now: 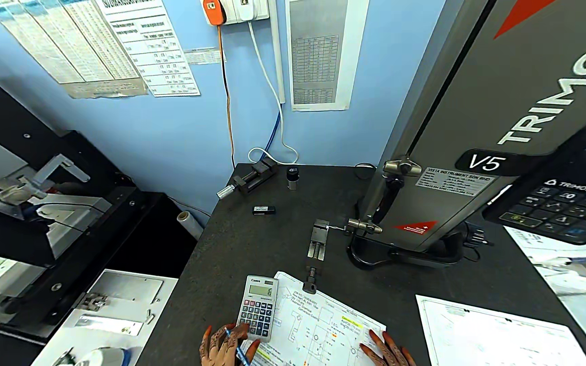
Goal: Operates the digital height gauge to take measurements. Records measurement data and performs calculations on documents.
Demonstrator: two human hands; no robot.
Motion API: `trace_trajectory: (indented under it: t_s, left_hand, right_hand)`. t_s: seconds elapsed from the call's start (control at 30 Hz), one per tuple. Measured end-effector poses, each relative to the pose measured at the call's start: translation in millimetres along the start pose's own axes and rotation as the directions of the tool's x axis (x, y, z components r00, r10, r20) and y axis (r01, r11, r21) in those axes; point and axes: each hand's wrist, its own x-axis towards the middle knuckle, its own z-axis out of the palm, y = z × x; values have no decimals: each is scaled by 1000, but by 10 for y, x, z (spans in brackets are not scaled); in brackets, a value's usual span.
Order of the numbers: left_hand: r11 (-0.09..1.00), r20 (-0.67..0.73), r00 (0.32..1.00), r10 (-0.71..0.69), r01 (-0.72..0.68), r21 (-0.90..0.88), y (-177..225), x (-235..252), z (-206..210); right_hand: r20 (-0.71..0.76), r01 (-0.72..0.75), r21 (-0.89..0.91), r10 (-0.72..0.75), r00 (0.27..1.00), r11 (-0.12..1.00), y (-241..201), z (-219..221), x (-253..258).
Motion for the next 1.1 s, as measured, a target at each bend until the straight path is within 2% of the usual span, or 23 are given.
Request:
trace_trajectory:
  t_s: [0.13, 0.27, 0.37, 0.5, 0.57, 0.63, 0.7, 0.83, 0.93, 1.1]
  left_hand:
    - [1000, 52, 999, -10, 8, 30, -118, -74, -25]
    - [999, 38, 998, -51, 51, -10, -84, 30, -30]
    - [998, 108, 992, -61, 58, 35, -111, 76, 9]
    - [995, 63, 995, 80, -76, -57, -12, 50, 9]
    - [983, 103, 981, 165, -156, -95, 55, 5, 49]
    - [980, 182, 965, 190, -177, -85, 80, -27, 97]
    - [985, 175, 970, 168, -159, -64, 69, -23, 77]
    - [999, 30, 999, 37, -38, 22, 4, 13, -69]
    - [994, 97, 995, -37, 28, 101, -104, 48, -100]
    - [996, 132, 988, 77, -83, 37, -80, 125, -43]
  right_hand:
    - [10, -11, -3, 11, 1000, 1000, -17, -18, 3]
    - [18, -6, 8, 6, 1000, 1000, -4, -20, 6]
    - [5, -4, 5, 4, 1000, 1000, -14, -24, 3]
    - [-8, 4, -4, -4, 1000, 1000, 2, -2, 1]
    - [-7, 4, -2, -4, 1000, 1000, 13, 5, -5]
    - [-9, 1, 2, -1, 1000, 1000, 11, -2, -4]
    - [-6, -2, 4, 2, 1000, 1000, 2, -6, -2]
    - [-4, -4, 6, 4, 1000, 1000, -6, -8, -2]
    - [-5, -1, 7, 1, 1000, 1000, -3, -11, 7]
    - [-8, 4, -2, -4, 1000, 1000, 10, 3, -2]
